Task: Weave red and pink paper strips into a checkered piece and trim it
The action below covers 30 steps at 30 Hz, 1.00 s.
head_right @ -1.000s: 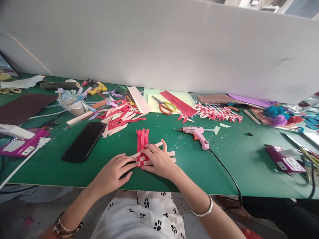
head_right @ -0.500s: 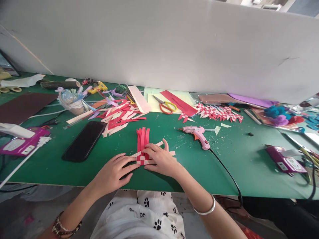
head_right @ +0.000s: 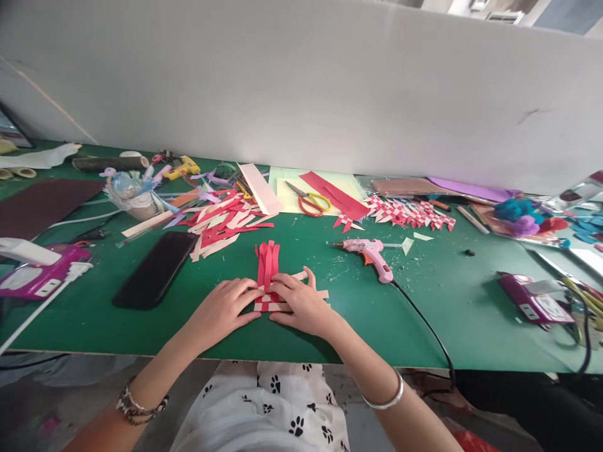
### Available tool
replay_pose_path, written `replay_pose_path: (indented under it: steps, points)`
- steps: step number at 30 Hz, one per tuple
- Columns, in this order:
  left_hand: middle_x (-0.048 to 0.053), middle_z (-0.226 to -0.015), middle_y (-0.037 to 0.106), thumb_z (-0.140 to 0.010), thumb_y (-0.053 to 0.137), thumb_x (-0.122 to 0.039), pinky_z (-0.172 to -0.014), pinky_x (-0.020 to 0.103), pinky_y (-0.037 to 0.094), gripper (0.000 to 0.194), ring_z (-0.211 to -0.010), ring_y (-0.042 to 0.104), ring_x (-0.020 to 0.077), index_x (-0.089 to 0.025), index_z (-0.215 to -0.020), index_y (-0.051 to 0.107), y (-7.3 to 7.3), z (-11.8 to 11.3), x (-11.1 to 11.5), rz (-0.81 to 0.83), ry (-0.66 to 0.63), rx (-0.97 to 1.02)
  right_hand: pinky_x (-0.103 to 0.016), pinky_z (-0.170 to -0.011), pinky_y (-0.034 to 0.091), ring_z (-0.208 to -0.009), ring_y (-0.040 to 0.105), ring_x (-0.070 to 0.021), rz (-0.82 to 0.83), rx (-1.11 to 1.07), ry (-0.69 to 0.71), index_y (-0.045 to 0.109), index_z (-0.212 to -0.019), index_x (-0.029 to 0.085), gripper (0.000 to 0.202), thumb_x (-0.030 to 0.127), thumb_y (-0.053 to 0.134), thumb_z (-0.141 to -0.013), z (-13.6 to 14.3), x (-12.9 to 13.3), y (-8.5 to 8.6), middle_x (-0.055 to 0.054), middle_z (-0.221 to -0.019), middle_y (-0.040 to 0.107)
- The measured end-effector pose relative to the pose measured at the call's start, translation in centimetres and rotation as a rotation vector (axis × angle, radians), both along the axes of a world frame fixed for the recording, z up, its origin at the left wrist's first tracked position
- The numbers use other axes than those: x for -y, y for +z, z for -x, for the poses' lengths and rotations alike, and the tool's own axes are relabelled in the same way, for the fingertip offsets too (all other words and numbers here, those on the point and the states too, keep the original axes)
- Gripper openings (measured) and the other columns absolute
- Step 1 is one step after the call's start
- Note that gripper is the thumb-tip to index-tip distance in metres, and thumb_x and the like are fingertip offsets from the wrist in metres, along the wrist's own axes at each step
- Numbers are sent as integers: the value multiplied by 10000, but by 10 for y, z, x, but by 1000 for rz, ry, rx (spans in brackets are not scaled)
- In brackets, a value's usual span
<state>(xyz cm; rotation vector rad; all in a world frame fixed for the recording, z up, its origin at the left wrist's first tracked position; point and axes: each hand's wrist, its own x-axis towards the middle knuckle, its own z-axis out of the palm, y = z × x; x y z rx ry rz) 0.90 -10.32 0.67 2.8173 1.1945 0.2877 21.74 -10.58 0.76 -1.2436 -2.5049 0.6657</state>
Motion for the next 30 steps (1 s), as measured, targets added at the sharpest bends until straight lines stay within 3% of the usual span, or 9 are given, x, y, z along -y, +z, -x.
replay_pose_path:
  steps: [12, 17, 30]
  points:
    - [43, -1029, 587, -908, 447, -215, -744, 322, 444, 223, -885, 557, 179, -206, -1099, 562, -6, 3, 4, -43, -91, 75, -587, -1048, 51, -1201, 445, -236, -14, 38, 12, 457, -1197, 261, 395, 358, 533, -821, -10, -4, 0, -76, -1366, 406]
    - [33, -1007, 618, -903, 433, -147, -735, 323, 457, 218, -884, 578, 179, -196, -1069, 565, -10, 2, 7, -60, -127, 74, -580, -1042, 129, -1171, 464, -236, -43, 75, -2, 484, -1172, 261, 380, 381, 549, -817, -9, -5, 1, -85, -1288, 469]
    - [43, -986, 620, -908, 397, -115, -743, 343, 464, 224, -912, 590, 192, -188, -1027, 571, -11, 1, 8, -98, -126, 25, -544, -1034, 115, -1123, 485, -225, -106, 72, -59, 506, -1116, 237, 324, 380, 528, -826, -3, -2, -1, -81, -1223, 506]
